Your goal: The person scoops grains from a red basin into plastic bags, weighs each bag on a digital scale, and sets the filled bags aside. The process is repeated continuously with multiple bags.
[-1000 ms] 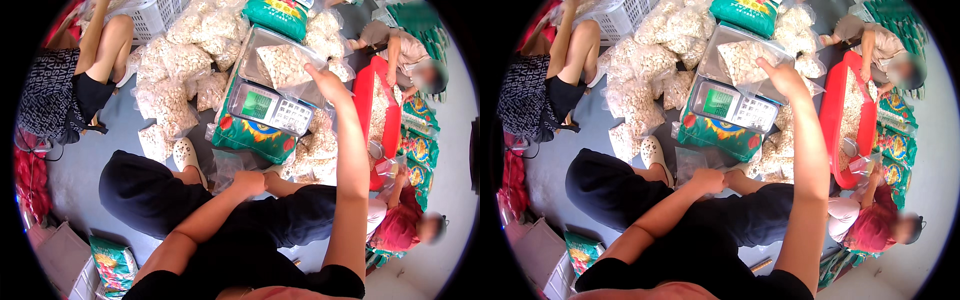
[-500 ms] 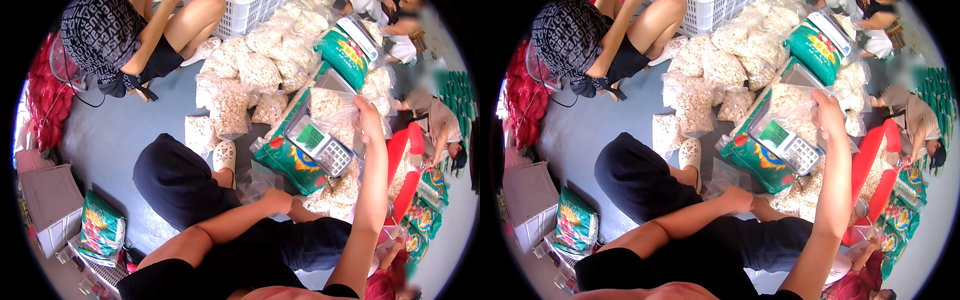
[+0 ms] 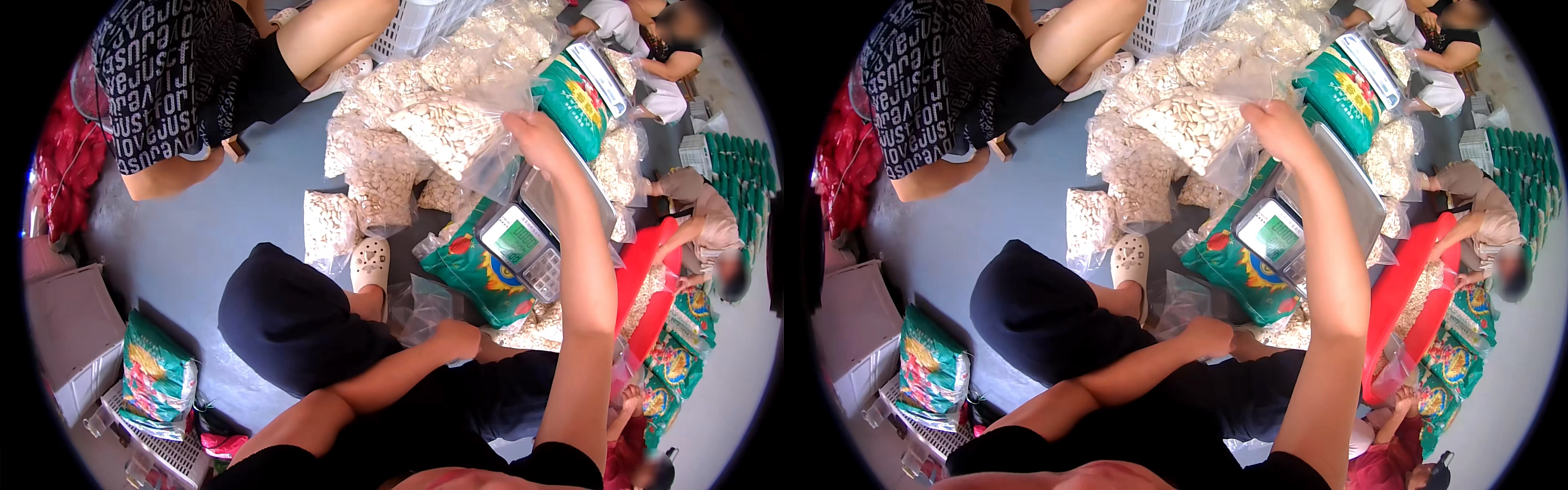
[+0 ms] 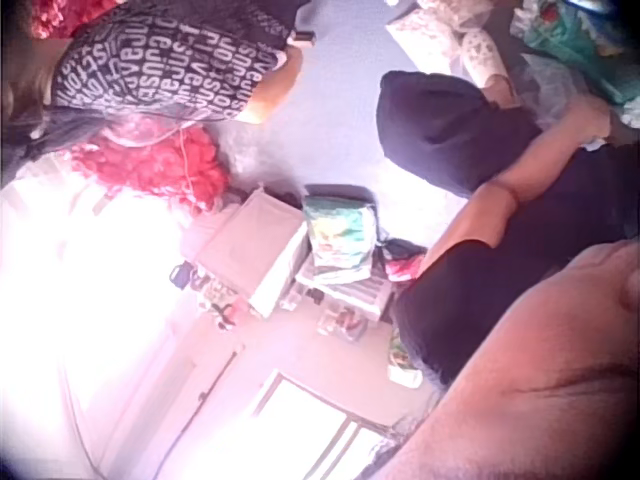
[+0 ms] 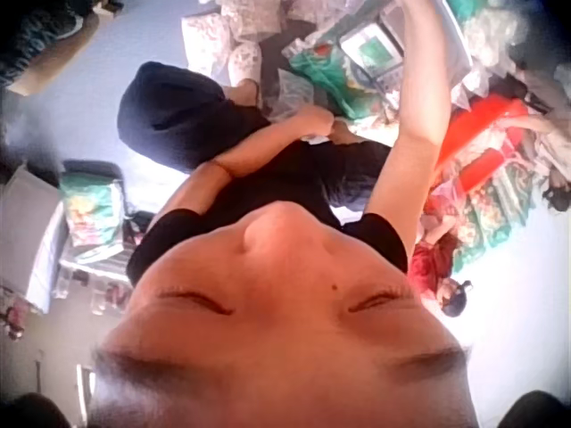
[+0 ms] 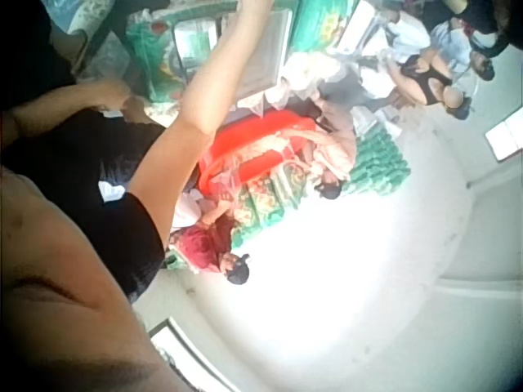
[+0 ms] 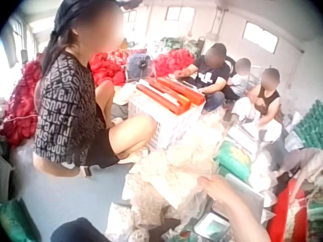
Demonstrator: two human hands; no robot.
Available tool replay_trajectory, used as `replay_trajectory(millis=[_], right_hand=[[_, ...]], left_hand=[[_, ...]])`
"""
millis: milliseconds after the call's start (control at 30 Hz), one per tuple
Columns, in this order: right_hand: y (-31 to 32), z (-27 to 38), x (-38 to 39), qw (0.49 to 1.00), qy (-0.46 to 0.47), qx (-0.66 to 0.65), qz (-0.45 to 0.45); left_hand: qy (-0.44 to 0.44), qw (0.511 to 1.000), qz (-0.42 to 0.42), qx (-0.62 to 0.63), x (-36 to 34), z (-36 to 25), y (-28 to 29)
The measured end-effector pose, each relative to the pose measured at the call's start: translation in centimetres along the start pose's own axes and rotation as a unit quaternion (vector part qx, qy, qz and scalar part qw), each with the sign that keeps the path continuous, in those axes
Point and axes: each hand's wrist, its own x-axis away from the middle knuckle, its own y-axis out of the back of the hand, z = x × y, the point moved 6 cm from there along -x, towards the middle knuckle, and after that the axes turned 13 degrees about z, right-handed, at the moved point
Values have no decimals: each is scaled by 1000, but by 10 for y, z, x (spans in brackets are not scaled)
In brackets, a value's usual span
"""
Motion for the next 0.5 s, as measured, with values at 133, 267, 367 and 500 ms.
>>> replay_trajectory(millis=[133,267,367,500], right_hand=[[20,1,-19,990,-18,143,7],[34,-15,-37,956,-46,288,23],[27,-44,-61,906,-62,418,33],[5,-135,-78,899,-159,408,-23]], left_hand=[[-7,1000,1,19,4,1,7],[-13,1000,1,24,4,2,9],[-13,999,-7,28,5,3,8],[-30,999,-4,24,-2,-2,8]])
